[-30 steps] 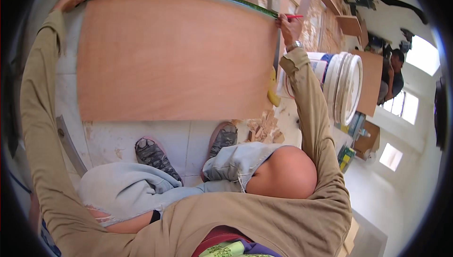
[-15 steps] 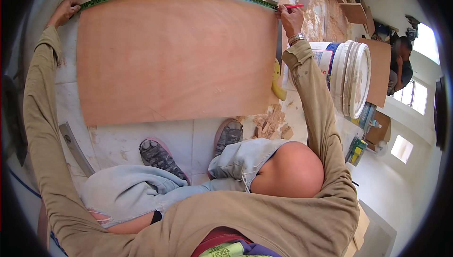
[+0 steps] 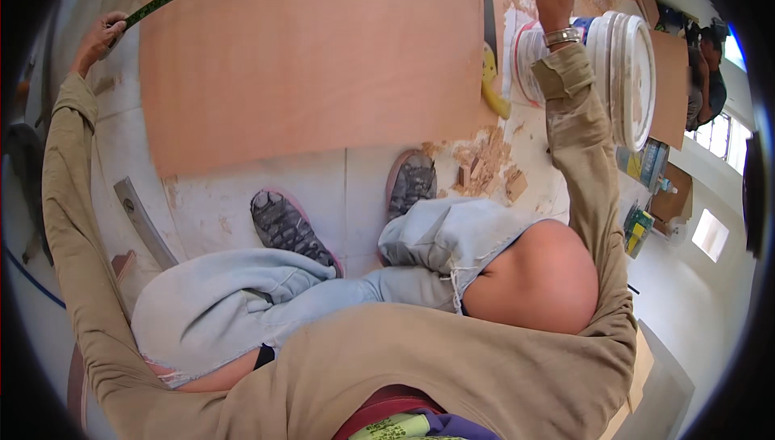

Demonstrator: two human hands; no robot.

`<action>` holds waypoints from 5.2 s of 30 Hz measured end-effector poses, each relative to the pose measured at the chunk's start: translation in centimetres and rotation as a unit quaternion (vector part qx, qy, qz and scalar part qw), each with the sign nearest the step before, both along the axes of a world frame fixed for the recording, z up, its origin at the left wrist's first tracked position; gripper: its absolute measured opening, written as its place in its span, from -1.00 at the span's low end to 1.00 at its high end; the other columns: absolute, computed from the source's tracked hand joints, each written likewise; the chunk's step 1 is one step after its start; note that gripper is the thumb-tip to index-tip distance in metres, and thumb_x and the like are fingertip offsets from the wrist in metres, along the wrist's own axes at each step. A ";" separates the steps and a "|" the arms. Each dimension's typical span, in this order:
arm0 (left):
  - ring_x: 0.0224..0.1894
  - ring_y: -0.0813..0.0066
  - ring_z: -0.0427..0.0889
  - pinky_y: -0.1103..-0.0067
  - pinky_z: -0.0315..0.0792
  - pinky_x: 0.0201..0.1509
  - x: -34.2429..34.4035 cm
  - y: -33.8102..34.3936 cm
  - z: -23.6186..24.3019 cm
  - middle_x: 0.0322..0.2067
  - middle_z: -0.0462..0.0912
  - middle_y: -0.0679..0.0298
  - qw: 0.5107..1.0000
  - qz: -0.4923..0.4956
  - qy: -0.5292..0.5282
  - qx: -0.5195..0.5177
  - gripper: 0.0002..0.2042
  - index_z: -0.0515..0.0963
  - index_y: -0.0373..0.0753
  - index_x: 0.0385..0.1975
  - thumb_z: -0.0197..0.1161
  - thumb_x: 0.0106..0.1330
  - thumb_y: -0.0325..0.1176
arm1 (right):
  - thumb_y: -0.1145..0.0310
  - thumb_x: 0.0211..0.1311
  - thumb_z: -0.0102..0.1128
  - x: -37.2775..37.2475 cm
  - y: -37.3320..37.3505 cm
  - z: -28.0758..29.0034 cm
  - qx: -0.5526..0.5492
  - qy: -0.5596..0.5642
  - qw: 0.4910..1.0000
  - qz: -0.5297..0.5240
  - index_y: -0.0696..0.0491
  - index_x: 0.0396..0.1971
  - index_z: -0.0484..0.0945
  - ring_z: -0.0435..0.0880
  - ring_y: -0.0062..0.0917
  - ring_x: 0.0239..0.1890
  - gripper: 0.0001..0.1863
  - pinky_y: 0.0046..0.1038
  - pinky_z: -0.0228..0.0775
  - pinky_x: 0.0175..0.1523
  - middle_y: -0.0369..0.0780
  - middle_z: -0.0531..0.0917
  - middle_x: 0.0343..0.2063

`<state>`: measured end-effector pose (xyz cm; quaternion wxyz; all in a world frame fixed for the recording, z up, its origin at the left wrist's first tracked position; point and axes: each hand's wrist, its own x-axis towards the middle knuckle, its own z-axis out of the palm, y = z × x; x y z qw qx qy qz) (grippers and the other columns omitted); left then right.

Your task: The recorder uses a measuring tape to mark lines on a plywood sheet and then saws along the marked edge.

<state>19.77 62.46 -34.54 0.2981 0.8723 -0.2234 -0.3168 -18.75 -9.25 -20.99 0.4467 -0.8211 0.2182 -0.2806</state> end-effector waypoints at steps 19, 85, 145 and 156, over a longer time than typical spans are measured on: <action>-0.54 0.54 0.48 0.50 0.34 -0.45 -26.7 5.8 5.2 -0.57 0.60 0.38 0.953 -0.012 0.278 0.118 -0.89 0.70 -0.16 -0.43 0.34 0.19 -0.29 | 0.54 0.28 0.20 -23.1 13.2 -6.2 -0.229 0.247 0.876 0.345 0.12 -0.18 0.61 0.60 -0.18 -0.21 -0.86 -0.25 0.42 -0.08 -0.09 0.64 -0.33; -0.43 0.65 0.47 0.63 0.37 -0.33 -25.0 9.2 0.0 -0.46 0.57 0.40 0.965 -0.003 0.197 0.171 -0.89 0.61 -0.33 -0.31 0.33 0.22 -0.46 | 0.28 0.41 0.27 -30.9 12.7 -7.4 0.213 0.198 0.955 -0.049 0.24 -0.19 0.64 0.72 -0.58 -0.33 -0.73 -0.54 0.59 -0.18 -0.21 0.75 -0.36; -0.47 0.72 0.44 0.66 0.31 -0.40 -24.8 8.0 0.4 -0.57 0.50 0.50 0.948 -0.067 0.256 0.175 -0.93 0.60 -0.34 -0.45 0.32 0.19 -0.49 | 0.48 0.25 0.34 -29.8 14.9 -8.5 -0.024 0.193 0.978 -0.073 0.14 -0.33 0.68 0.69 -0.52 -0.52 -0.94 -0.48 0.50 -0.36 -0.20 0.70 -0.56; -0.46 0.69 0.54 0.62 0.44 -0.37 -24.3 5.4 5.3 -0.48 0.68 0.44 0.888 -0.119 0.365 0.252 -0.86 0.71 -0.24 -0.33 0.42 0.11 -0.41 | 0.34 0.48 0.17 -29.5 9.3 -4.2 0.127 0.002 0.981 -0.144 0.20 -0.11 0.62 0.71 -0.56 -0.36 -0.78 -0.49 0.67 -0.21 -0.20 0.72 -0.26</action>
